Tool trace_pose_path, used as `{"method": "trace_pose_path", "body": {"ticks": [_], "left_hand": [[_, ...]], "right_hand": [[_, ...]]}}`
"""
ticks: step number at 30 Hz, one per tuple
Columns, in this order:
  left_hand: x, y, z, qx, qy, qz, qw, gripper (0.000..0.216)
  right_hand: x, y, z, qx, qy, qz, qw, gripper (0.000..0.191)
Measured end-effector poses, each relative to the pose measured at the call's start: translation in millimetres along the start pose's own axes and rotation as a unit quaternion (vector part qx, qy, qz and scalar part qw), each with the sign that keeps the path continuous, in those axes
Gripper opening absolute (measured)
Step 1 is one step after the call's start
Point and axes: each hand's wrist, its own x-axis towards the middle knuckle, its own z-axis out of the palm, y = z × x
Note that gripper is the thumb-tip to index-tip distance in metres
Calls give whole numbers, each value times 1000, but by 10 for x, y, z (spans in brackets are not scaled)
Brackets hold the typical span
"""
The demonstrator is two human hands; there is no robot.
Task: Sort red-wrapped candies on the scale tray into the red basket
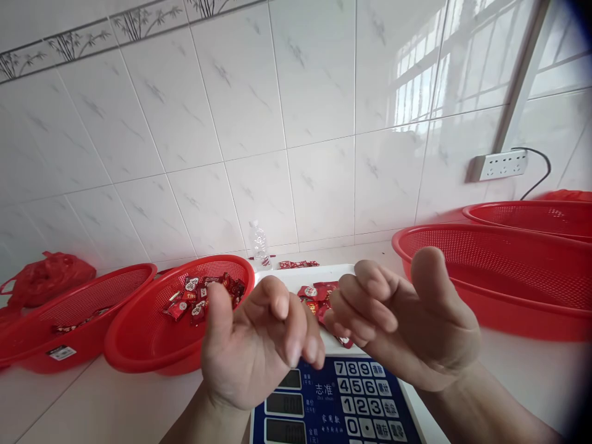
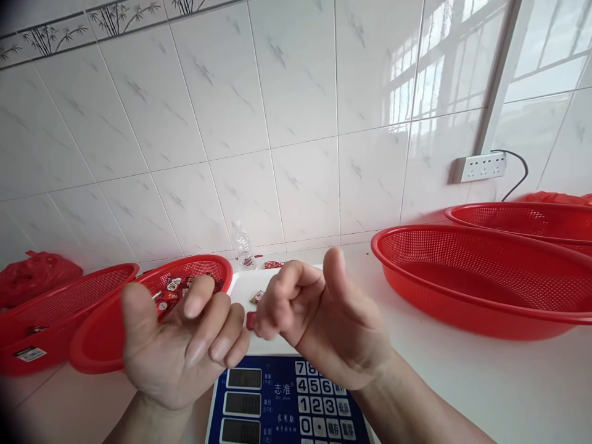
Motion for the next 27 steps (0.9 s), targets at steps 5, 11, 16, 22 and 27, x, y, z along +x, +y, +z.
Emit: {"method": "trace_pose_path", "body": {"ticks": [5,11,16,22,27], "left_hand": [[51,-70,-25,15,29,10,999,48],[36,-86,-41,25,36,8,999,37],[22,-42,-66,62,100,34,992,45],[56,-88,-244,551,144,15,822,43],[46,-158,-446,788,25,-204,581,41]], "right_hand": [[5,54,-41,36,15,-3,999,9],[27,74,-80,-36,58,-11,998,14],[32,-10,-134,-187,110,-47,975,29],[18,-151,-255,-392,162,-111,899,26],[8,-133,-400,-734,70,88,670,33]]}}
